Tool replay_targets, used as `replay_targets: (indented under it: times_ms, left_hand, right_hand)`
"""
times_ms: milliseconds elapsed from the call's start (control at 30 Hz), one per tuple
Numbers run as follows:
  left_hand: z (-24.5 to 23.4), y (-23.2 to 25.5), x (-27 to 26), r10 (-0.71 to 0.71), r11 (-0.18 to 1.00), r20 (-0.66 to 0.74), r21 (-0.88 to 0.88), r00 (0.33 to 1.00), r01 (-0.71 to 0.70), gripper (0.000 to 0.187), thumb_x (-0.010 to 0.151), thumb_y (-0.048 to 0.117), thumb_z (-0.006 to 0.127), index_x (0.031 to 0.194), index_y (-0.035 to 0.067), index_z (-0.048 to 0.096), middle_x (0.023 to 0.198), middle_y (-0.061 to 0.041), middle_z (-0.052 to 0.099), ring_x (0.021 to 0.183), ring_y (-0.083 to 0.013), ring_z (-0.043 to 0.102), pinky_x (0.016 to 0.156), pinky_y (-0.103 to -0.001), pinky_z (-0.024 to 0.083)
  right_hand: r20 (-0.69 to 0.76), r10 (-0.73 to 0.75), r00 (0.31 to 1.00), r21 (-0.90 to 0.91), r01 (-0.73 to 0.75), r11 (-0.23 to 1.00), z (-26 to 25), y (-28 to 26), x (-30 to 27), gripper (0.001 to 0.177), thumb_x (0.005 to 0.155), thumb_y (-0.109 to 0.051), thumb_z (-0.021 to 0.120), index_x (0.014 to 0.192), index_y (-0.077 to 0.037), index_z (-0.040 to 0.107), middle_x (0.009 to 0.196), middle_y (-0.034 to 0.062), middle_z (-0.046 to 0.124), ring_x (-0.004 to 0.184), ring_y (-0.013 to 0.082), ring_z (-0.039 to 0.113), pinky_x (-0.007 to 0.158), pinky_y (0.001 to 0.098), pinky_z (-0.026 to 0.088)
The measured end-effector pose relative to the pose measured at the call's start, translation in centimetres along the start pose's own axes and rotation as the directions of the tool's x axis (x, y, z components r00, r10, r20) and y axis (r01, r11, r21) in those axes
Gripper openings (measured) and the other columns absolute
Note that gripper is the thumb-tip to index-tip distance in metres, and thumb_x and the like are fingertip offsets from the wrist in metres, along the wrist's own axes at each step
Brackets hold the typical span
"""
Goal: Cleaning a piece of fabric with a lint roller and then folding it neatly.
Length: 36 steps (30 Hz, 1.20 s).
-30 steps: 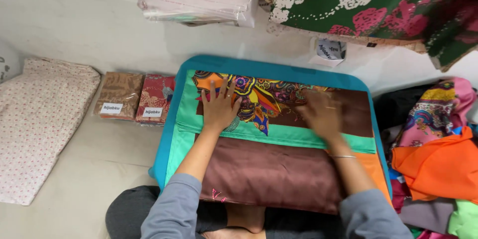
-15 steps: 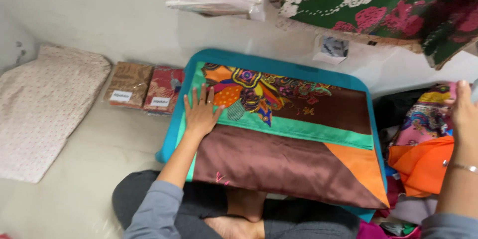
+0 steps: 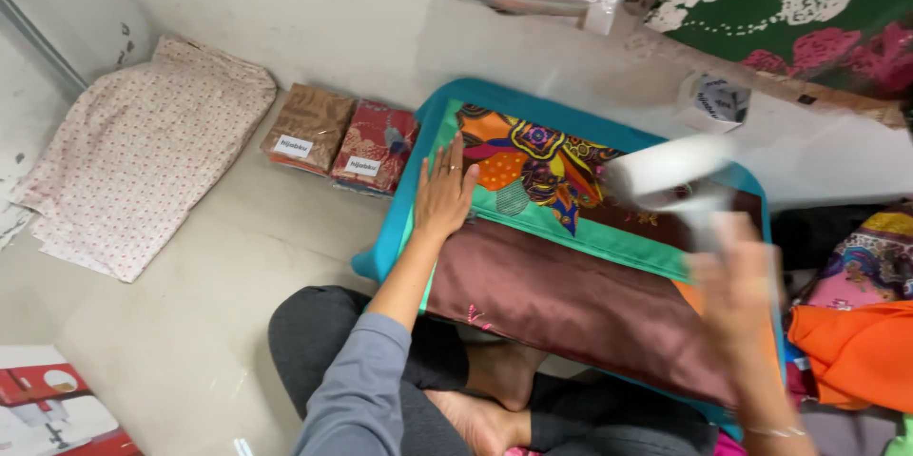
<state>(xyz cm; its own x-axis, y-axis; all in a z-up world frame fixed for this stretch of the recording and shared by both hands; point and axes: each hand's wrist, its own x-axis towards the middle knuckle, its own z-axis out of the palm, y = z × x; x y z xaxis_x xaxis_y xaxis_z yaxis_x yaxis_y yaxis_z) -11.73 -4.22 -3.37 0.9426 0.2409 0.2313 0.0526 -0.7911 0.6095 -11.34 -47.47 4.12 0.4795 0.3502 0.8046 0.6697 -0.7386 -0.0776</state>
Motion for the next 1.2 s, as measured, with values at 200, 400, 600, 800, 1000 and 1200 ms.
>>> replay_targets:
  times_ms: [200,400,600,800,1000,1200]
  left_hand:
    - [-1.2,-0.1,-0.3,-0.003,0.984,0.006,-0.178,1.000,0.004,0.073,0.110,0.055,0.014,0.166,0.009,0.010,0.162,-0.029,0.032,0.150,-0.0466,0.030,0.124,-0.060,0.015]
    - [-1.3,0.0,-0.2,0.009,0.972,0.009,-0.235,1.000,-0.007,0.072,0.109,0.055,0.009,0.167,0.011,0.007,0.163,-0.029,0.028,0.150,-0.0476,0.028,0.123,-0.061,0.016]
    - [-0.7,-0.5,0.1,-0.031,0.983,0.066,-0.177,0.997,0.042,0.073,0.110,0.054,0.010,0.166,0.009,0.003,0.165,-0.028,0.026,0.152,-0.0443,0.025,0.124,-0.057,0.014]
    - [-1.2,-0.1,-0.2,-0.064,0.969,0.071,-0.235,0.995,0.079,0.078,0.108,0.060,0.007,0.166,0.008,0.001,0.165,-0.028,0.025,0.154,-0.0433,0.023,0.125,-0.057,0.010]
    - [-1.2,0.0,-0.3,-0.054,0.970,0.054,-0.234,0.997,0.065,0.075,0.109,0.057,0.007,0.166,0.008,0.002,0.162,-0.028,0.032,0.154,-0.0421,0.024,0.124,-0.057,0.011]
    - [-0.1,-0.5,0.2,-0.071,0.986,0.063,-0.144,0.995,0.080,0.081,0.107,0.063,0.007,0.165,0.006,0.005,0.161,-0.028,0.034,0.154,-0.0397,0.025,0.125,-0.055,0.011]
  right_hand:
    - [0.732,0.271,0.624,-0.130,-0.264,0.956,7.7,-16.2,4.8,0.058,0.101,-0.035,0.050,0.157,-0.035,0.035,0.121,0.0157,0.053,0.076,0.0561,0.069,0.071,0.0636,0.061]
    - [0.575,0.127,0.808,-0.305,0.067,0.950,18.5,-18.4,5.6,0.068,0.091,-0.009,0.053,0.156,-0.015,0.035,0.100,0.0140,0.054,0.061,0.0387,0.074,0.045,0.0438,0.061]
    - [0.649,0.217,0.729,-0.206,-0.106,0.973,22.7,-19.5,12.2,0.052,0.097,-0.007,0.046,0.149,0.000,0.045,0.100,0.0267,0.061,0.075,0.0468,0.074,0.057,0.0526,0.063]
    - [0.765,0.204,0.611,-0.265,0.011,0.964,18.2,-19.9,10.5,0.044,0.096,-0.019,0.043,0.137,-0.006,0.055,0.083,0.0213,0.068,0.074,0.0429,0.075,0.054,0.0579,0.057]
    - [0.741,0.166,0.650,-0.314,0.118,0.942,17.8,-20.9,9.1,0.048,0.092,-0.015,0.043,0.138,-0.003,0.051,0.074,0.0213,0.069,0.068,0.0392,0.075,0.056,0.0499,0.059]
    - [0.642,0.181,0.745,-0.284,0.012,0.959,25.9,-17.0,11.6,0.055,0.100,-0.022,0.052,0.151,-0.004,0.043,0.086,0.0194,0.068,0.081,0.0415,0.075,0.066,0.0552,0.061]
